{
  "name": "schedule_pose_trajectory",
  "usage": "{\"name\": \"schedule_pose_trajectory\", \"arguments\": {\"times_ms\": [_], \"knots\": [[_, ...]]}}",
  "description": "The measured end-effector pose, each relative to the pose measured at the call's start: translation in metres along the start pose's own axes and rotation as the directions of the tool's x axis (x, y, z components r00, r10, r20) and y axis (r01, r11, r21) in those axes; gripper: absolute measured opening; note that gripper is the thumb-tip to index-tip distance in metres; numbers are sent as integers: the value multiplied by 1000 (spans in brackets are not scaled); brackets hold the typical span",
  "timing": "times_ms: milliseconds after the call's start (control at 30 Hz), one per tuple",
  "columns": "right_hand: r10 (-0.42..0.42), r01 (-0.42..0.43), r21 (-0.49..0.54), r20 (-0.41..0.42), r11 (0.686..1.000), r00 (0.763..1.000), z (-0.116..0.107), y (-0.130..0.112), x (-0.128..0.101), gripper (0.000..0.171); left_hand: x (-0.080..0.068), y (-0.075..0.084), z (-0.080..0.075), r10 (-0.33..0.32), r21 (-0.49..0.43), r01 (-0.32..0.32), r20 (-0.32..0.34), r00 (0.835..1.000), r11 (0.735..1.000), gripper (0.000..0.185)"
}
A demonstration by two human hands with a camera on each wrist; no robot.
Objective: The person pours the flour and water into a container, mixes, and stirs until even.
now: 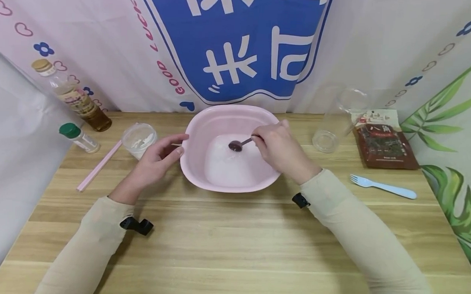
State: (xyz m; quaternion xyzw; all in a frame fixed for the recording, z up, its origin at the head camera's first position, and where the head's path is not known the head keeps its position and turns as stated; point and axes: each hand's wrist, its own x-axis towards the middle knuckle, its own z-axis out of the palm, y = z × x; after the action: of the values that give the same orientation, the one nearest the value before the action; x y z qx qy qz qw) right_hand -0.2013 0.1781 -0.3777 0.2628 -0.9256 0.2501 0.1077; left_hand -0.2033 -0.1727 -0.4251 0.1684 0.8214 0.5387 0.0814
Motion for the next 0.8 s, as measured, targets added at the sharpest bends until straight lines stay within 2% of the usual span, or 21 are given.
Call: {"name": "schedule_pose_trajectory", "arguments": {"times_ms": [267, 433, 633, 800], "knots": [[56, -57, -111, -10, 992, 998, -21, 16, -10, 12, -1, 0, 1, -8, 1, 8, -8, 1000, 1000, 45], [13, -12, -56, 27, 998, 1000, -27, 15, -14, 12, -1, 2, 0, -16, 0, 16, -6, 1000, 1000, 45], [-23, 15, 66, 120, 998, 993, -15, 3, -9, 10, -2, 2, 0, -19, -1, 19, -5, 1000, 1000, 46], [-9, 4, 48, 114, 999, 993, -4, -5, 0, 11, -2, 3, 0, -21, 1, 21, -1, 1000, 1000, 46]]}}
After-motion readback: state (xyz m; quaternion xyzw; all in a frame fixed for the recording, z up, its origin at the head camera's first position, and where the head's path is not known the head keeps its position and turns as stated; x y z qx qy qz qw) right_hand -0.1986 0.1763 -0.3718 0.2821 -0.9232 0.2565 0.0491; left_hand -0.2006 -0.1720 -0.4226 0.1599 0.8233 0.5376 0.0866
